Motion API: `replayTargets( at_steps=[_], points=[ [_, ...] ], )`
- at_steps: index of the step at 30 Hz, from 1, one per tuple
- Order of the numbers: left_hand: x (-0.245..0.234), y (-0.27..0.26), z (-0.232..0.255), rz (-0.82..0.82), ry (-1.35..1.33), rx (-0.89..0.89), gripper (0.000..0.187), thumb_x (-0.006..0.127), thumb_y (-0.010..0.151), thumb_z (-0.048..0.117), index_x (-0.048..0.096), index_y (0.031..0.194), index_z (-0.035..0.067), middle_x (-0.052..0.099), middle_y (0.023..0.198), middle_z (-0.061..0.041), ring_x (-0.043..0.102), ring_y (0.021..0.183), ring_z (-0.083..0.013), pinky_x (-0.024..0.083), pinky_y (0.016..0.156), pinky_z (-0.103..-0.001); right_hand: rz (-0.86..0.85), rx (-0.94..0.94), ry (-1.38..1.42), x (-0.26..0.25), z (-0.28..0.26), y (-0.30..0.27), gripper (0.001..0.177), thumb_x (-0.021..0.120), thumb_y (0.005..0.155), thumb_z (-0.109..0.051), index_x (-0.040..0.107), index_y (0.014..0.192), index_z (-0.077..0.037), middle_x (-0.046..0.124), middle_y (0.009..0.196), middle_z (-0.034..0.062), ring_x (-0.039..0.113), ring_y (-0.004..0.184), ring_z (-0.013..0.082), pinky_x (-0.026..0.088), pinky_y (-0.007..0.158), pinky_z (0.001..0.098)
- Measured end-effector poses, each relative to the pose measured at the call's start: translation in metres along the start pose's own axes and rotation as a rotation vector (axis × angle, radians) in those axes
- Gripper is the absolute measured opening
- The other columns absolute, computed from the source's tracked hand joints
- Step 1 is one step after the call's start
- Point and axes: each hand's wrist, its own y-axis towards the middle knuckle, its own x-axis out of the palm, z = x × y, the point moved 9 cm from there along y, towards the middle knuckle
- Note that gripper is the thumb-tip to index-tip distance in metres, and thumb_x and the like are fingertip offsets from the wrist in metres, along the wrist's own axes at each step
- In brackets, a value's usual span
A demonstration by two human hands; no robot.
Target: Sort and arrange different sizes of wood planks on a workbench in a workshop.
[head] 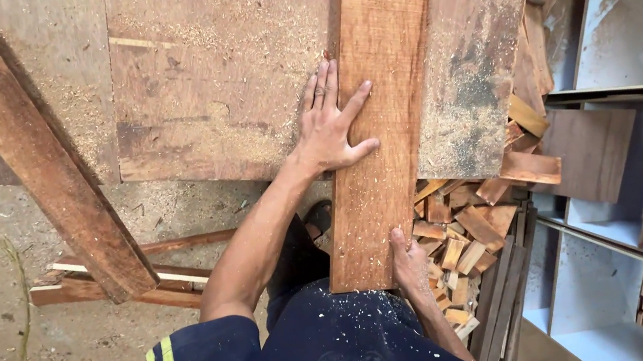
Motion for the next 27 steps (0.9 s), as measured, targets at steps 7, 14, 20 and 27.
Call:
replayTargets(
  at_steps=[7,14,20,27],
  points=[
    [-0.002,0.0,-0.003,-0.004,-0.014,0.003,0.096,0.069,0.078,0.073,0.042,0.158,0.028,0.011,0.162,-0.041,0.009,0.155,-0.0532,0.006,0.129,-0.058,-0.034,-0.117,0.013,0.003,-0.047,-0.007,0.064,0.049,0.095,-0.067,0.065,0.082,-0.006,0.054,0.062,-0.0014,0.047,0.057,0.01,0.042,0.053,0.0346],
    [0.013,0.001,-0.006,-0.037,0.054,0.013,0.097,0.064,0.08,0.077,0.039,0.16,0.029,0.003,0.161,-0.042,0.003,0.154,-0.0528,0.001,0.127,-0.059,-0.03,-0.066,-0.068,0.001,-0.055,0.028,0.065,0.046,0.093,-0.073,0.042,0.06,-0.017,0.037,0.053,-0.0052,0.034,0.046,0.0109,0.026,0.042,0.0363],
    [0.01,0.001,-0.005,-0.12,0.068,-0.037,0.093,0.065,0.078,0.078,0.04,0.157,0.035,0.003,0.162,-0.041,0.002,0.155,-0.052,0.001,0.127,-0.057,-0.05,-0.061,-0.045,0.003,-0.096,0.036,0.071,0.045,0.091,-0.078,0.047,0.062,-0.014,0.041,0.054,-0.0032,0.039,0.049,0.0131,0.031,0.045,0.0371],
    [0.018,0.001,-0.009,-0.114,0.075,-0.058,0.085,0.063,0.084,0.074,0.04,0.157,0.038,0.0,0.164,-0.038,-0.002,0.155,-0.0488,-0.001,0.127,-0.057,-0.043,-0.128,0.058,0.007,-0.119,0.068,0.077,0.051,0.096,-0.075,0.064,0.078,-0.001,0.053,0.064,0.0011,0.047,0.06,0.0133,0.038,0.053,0.0357]
  ],
)
